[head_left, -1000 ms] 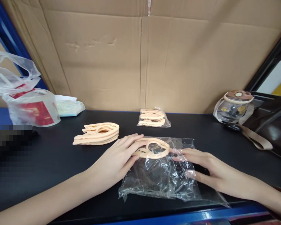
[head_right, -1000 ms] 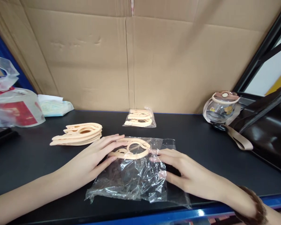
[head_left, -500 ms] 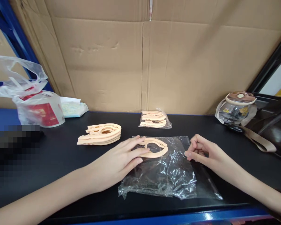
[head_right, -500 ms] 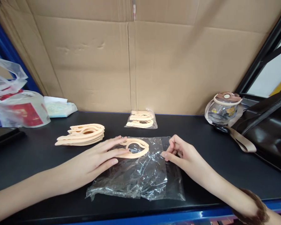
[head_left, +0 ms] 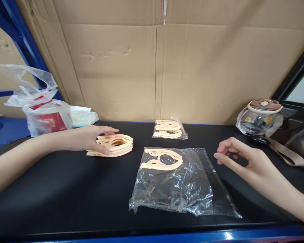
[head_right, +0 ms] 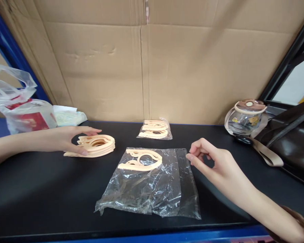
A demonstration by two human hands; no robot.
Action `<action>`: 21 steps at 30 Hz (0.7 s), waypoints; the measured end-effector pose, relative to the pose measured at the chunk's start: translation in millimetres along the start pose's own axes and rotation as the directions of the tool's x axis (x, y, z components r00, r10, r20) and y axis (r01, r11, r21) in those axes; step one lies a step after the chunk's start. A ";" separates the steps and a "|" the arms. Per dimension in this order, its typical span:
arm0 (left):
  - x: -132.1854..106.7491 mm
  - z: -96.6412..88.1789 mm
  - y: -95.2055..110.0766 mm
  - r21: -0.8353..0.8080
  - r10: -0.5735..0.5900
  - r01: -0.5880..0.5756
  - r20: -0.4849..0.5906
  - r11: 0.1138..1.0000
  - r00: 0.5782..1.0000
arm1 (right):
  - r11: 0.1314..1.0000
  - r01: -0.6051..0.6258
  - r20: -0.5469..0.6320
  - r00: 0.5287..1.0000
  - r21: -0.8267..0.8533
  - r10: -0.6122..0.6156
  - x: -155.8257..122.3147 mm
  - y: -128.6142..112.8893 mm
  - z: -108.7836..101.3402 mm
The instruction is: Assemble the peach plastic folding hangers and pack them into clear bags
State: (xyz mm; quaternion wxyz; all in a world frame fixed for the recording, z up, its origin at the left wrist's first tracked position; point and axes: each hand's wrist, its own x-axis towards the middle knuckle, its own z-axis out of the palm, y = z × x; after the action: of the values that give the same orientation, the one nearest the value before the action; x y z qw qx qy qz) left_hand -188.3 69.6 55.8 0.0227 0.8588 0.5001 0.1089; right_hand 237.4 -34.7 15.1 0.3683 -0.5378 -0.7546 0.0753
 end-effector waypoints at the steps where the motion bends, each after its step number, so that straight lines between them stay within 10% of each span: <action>1: -0.1 -0.4 1.6 0.009 0.016 -0.015 -0.014 1.000 1.000 | 1.000 0.010 -0.006 1.000 -0.015 -0.010 -0.7 -2.1 0.5; 6: 1.7 -9.8 28.0 0.072 0.074 -0.070 -0.051 0.995 0.996 | 0.990 0.102 -0.033 0.994 -0.101 -0.106 -1.7 -13.2 2.8; 13: 3.6 0.8 120.0 0.134 0.395 -0.376 -0.167 0.917 0.903 | 0.912 0.377 0.007 0.924 -0.162 -0.381 14.5 -46.7 12.5; 21: 10.1 16.9 169.1 -0.016 0.430 -0.441 -0.187 0.898 0.883 | 0.955 0.295 0.090 0.951 0.001 -0.294 15.1 -49.6 5.2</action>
State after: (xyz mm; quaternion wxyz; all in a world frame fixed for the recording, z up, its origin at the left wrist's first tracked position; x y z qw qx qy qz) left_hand -35.5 -4.9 66.0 -0.0227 0.9347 0.2912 0.2024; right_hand 194.3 -40.5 43.8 0.3378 -0.4176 -0.8426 0.0386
